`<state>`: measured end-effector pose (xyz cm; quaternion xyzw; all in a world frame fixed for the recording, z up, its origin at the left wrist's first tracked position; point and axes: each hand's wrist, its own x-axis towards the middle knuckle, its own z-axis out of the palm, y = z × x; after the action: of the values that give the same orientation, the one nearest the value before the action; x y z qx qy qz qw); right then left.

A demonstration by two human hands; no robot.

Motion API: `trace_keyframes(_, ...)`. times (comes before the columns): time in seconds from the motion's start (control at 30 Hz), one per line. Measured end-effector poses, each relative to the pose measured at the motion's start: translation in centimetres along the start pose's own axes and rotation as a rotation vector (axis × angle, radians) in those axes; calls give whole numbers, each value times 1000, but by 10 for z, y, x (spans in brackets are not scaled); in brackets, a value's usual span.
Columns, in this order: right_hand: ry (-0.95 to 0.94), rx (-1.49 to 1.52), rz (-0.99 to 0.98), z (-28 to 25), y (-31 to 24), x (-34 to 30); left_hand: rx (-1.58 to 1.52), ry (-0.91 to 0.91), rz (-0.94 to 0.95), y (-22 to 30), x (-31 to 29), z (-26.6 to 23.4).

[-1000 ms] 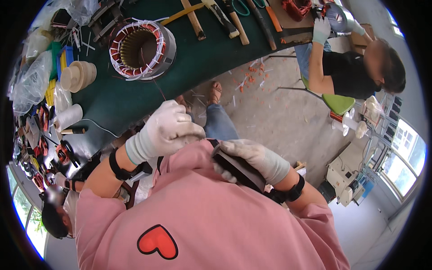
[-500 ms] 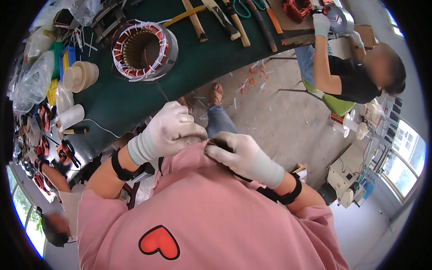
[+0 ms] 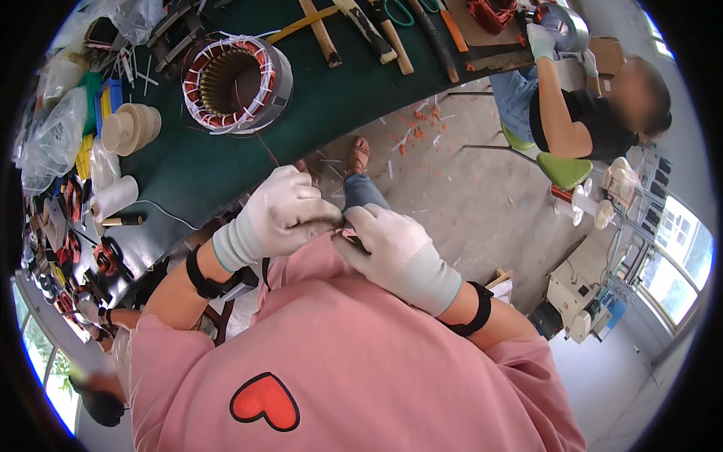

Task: Assembling and shaping the coils of an electric motor stator using a wooden mallet and manual tools.

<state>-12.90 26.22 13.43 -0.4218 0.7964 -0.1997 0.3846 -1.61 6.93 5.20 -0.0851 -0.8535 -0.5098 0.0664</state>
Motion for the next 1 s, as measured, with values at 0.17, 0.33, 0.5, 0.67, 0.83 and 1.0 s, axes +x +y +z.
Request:
trace_keyframes(0.17, -252, 399, 240, -19, 19, -15, -2, -11, 17, -1, -7, 0)
trace_keyframes(0.33, -347, 1088, 515, -8, 14, 3, 21, 55, 16, 1, -2, 0)
trace_keyframes(0.5, -477, 1311, 662, -12, 24, -6, 8, 21, 13, 3, -2, 0)
trace_keyframes(0.67, -433, 1456, 809, -17, 15, -11, 5, 56, 11, 3, -4, 1)
trace_keyframes(0.83, -487, 1648, 856, -7, 17, -4, 17, 55, 12, 3, -1, 1)
trace_keyframes(1.0, -431, 1467, 752, -24, 37, -25, 92, -139, -55, 5, -29, -9)
